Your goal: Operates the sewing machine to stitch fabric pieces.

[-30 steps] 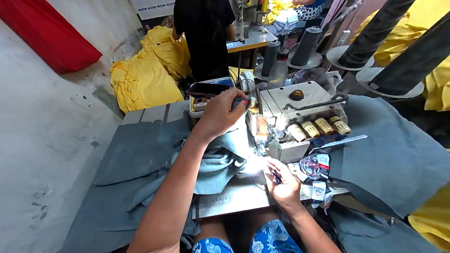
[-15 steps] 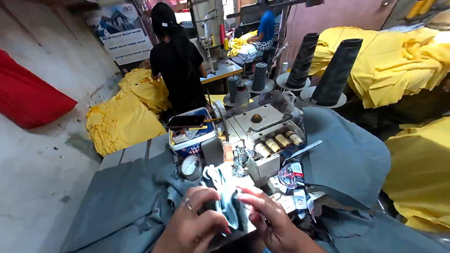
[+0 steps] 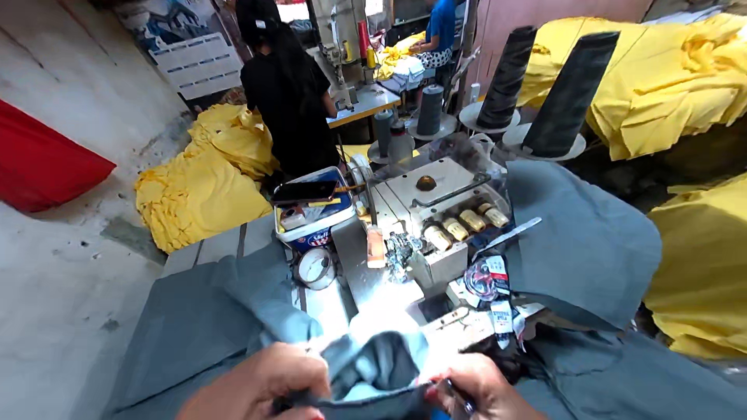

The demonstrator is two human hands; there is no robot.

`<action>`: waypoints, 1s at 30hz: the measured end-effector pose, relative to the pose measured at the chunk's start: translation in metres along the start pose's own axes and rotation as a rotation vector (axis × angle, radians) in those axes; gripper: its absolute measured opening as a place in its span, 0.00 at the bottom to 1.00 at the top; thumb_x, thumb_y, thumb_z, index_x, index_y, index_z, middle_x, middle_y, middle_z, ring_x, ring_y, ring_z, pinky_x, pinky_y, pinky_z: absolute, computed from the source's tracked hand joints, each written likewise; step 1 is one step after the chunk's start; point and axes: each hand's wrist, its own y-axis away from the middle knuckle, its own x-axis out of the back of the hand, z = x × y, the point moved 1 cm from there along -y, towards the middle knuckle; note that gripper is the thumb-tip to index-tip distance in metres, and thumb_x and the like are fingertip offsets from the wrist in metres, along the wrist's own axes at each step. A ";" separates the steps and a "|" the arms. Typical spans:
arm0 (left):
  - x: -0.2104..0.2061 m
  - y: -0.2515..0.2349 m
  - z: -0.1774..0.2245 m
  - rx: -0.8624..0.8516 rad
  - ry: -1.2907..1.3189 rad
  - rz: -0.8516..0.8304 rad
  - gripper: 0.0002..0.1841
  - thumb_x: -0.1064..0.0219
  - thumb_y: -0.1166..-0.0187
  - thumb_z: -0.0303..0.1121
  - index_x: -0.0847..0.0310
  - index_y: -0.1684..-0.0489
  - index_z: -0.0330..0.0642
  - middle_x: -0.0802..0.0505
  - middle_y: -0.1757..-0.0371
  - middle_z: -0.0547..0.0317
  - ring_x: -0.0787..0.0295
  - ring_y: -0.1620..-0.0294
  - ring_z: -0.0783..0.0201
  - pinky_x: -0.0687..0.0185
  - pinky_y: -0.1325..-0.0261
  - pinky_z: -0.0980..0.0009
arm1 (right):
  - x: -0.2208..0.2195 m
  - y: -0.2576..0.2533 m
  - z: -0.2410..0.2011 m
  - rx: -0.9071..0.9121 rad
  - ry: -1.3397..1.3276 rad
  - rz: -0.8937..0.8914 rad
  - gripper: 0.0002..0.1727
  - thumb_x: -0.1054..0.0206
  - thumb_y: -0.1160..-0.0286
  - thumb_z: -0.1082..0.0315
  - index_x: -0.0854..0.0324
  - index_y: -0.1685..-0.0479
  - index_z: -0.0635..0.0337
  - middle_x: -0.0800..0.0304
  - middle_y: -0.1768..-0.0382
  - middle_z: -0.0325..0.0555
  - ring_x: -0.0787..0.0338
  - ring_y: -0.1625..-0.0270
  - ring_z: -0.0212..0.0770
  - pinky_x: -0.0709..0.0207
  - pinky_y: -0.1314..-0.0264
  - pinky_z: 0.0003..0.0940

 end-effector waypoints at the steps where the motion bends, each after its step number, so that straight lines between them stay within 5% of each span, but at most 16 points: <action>1: 0.006 -0.002 0.001 0.029 0.123 -0.047 0.18 0.42 0.10 0.47 0.18 0.63 0.42 0.12 0.69 0.66 0.17 0.61 0.86 0.22 0.53 0.87 | -0.005 0.005 -0.005 -0.069 -0.086 -0.057 0.08 0.36 0.22 0.75 0.14 0.59 0.73 0.10 0.67 0.53 0.13 0.61 0.27 0.23 0.51 0.15; 3: 0.010 -0.015 -0.006 0.219 -0.022 0.010 0.19 0.43 0.11 0.46 0.18 0.67 0.43 0.16 0.75 0.71 0.24 0.73 0.88 0.29 0.69 0.89 | -0.022 0.014 -0.006 -0.244 -0.170 -0.144 0.07 0.35 0.25 0.78 0.14 0.59 0.75 0.10 0.69 0.55 0.14 0.66 0.30 0.22 0.58 0.20; 4: 0.011 -0.027 -0.011 0.390 -0.200 0.019 0.18 0.44 0.13 0.43 0.18 0.69 0.40 0.18 0.75 0.65 0.25 0.73 0.79 0.29 0.69 0.80 | -0.032 0.018 -0.001 -0.352 -0.176 -0.151 0.07 0.35 0.25 0.77 0.14 0.60 0.74 0.11 0.71 0.54 0.14 0.68 0.31 0.22 0.61 0.23; 6: 0.008 -0.061 -0.026 0.800 -0.378 -0.082 0.20 0.44 0.10 0.42 0.16 0.58 0.30 0.12 0.63 0.43 0.15 0.58 0.51 0.23 0.52 0.51 | -0.049 0.022 0.018 -0.538 -0.148 -0.058 0.10 0.37 0.21 0.71 0.13 0.63 0.69 0.15 0.74 0.43 0.19 0.71 0.25 0.25 0.64 0.21; 8: 0.001 -0.092 -0.046 1.015 -0.426 -0.120 0.23 0.45 0.08 0.43 0.15 0.50 0.26 0.10 0.51 0.33 0.13 0.43 0.39 0.25 0.36 0.41 | -0.055 0.018 0.036 -0.596 -0.072 0.105 0.11 0.38 0.22 0.70 0.12 0.63 0.67 0.14 0.73 0.40 0.19 0.70 0.23 0.23 0.62 0.20; 12: -0.010 -0.114 -0.081 0.952 -0.535 0.122 0.20 0.36 0.14 0.43 0.15 0.58 0.29 0.09 0.58 0.36 0.11 0.49 0.39 0.21 0.43 0.39 | -0.049 0.003 0.053 -0.528 0.090 0.366 0.10 0.36 0.23 0.69 0.12 0.64 0.67 0.17 0.77 0.34 0.25 0.74 0.15 0.30 0.68 0.10; 17: -0.016 -0.135 -0.098 0.998 -0.538 0.239 0.16 0.36 0.13 0.40 0.15 0.44 0.34 0.09 0.47 0.36 0.12 0.41 0.37 0.20 0.42 0.36 | -0.040 -0.008 0.055 -0.506 0.097 0.518 0.09 0.37 0.23 0.72 0.14 0.62 0.69 0.17 0.75 0.31 0.26 0.73 0.09 0.32 0.67 0.04; 26: -0.036 -0.142 -0.111 0.974 -0.619 0.353 0.15 0.38 0.16 0.32 0.19 0.37 0.33 0.10 0.45 0.33 0.11 0.43 0.32 0.18 0.49 0.33 | -0.040 -0.011 0.062 -0.412 0.038 0.684 0.07 0.37 0.24 0.75 0.15 0.61 0.71 0.13 0.72 0.28 0.21 0.69 0.06 0.25 0.62 0.04; 30: -0.031 -0.106 -0.102 0.926 -0.440 0.536 0.28 0.28 0.20 0.46 0.23 0.29 0.35 0.16 0.32 0.33 0.19 0.30 0.35 0.24 0.32 0.33 | -0.035 -0.006 0.063 -0.507 -0.038 0.620 0.09 0.36 0.21 0.72 0.16 0.57 0.70 0.17 0.74 0.27 0.25 0.76 0.09 0.29 0.72 0.07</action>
